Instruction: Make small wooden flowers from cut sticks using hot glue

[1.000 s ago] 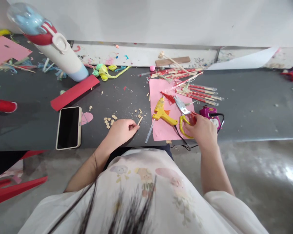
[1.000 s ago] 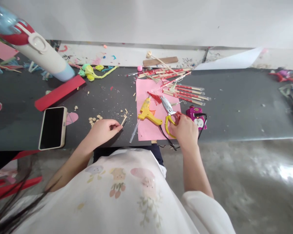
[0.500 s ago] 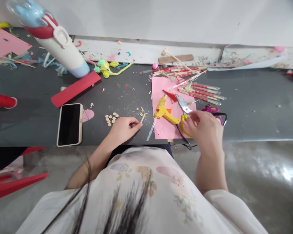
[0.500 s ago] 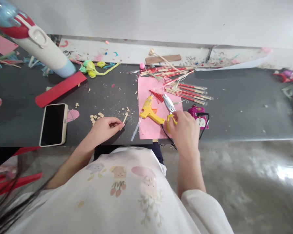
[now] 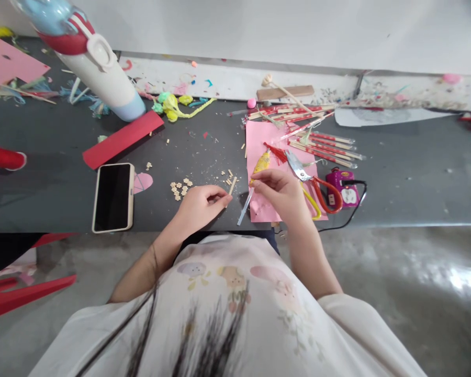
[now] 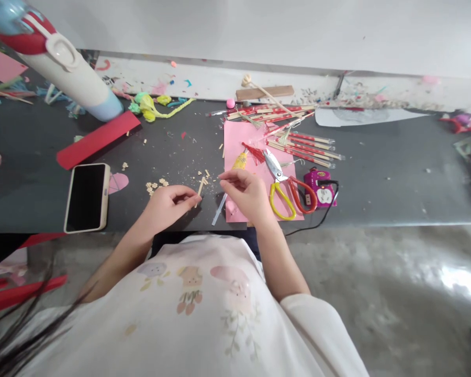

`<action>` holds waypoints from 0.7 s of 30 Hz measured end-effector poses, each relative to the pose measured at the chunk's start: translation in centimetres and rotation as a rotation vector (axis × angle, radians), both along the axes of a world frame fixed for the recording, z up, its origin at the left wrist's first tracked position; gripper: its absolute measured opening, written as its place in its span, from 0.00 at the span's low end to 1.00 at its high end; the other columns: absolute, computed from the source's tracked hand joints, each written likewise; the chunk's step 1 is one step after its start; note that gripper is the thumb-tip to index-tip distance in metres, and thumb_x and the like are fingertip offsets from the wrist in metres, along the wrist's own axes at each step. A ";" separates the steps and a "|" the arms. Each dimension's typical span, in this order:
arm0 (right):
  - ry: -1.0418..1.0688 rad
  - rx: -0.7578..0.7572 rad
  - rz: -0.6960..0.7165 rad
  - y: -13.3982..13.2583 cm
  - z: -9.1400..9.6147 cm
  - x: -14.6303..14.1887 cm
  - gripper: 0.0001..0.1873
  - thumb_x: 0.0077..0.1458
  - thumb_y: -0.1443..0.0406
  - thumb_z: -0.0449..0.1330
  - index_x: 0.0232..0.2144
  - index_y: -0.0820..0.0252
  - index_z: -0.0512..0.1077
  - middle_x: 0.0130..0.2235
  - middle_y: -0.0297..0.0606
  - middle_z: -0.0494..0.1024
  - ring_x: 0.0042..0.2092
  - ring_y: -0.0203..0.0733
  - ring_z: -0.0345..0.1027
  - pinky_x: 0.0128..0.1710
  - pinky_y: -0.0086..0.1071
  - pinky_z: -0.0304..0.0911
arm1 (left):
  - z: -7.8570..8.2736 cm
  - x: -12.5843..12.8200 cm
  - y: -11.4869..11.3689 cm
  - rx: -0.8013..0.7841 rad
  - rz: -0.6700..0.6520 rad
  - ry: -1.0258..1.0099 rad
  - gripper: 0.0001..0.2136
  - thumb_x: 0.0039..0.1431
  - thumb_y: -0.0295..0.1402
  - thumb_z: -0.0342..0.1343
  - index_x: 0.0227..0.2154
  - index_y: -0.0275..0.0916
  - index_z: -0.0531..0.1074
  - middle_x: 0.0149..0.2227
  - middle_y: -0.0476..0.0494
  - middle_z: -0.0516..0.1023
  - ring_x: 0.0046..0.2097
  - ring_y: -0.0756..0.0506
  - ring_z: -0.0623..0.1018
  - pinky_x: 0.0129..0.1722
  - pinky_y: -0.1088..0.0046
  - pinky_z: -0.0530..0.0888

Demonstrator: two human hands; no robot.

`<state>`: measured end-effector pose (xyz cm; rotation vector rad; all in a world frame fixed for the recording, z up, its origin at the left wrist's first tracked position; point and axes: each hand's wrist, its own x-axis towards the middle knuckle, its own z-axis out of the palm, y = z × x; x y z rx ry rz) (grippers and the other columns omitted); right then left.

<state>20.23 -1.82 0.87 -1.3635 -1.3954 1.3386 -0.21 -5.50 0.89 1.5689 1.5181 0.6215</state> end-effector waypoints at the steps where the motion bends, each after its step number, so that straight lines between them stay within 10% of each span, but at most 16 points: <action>1: 0.048 -0.035 0.000 0.0 0.1 -0.1 0.08 0.48 0.63 0.66 0.33 0.57 0.78 0.32 0.35 0.80 0.33 0.37 0.73 0.38 0.36 0.71 | 0.0 0.0 0.0 0.007 0.007 -0.021 0.11 0.58 0.40 0.57 0.31 0.38 0.79 0.26 0.49 0.79 0.26 0.52 0.72 0.27 0.77 0.65; 10: 0.304 -0.182 0.023 -0.2 0.0 -0.4 0.10 0.53 0.57 0.63 0.33 0.57 0.78 0.24 0.30 0.72 0.25 0.29 0.60 0.25 0.28 0.56 | -0.3 0.3 -0.2 0.071 0.021 -0.124 0.10 0.58 0.39 0.59 0.31 0.38 0.79 0.27 0.49 0.80 0.27 0.52 0.73 0.27 0.77 0.67; 21: 0.110 0.005 -0.020 -1.5 -0.5 -1.4 0.11 0.56 0.56 0.60 0.36 0.57 0.75 0.28 0.31 0.70 0.28 0.33 0.61 0.29 0.30 0.60 | -0.5 1.8 -0.8 0.090 0.042 -0.387 0.13 0.65 0.42 0.49 0.32 0.38 0.71 0.31 0.47 0.73 0.28 0.53 0.70 0.26 0.78 0.68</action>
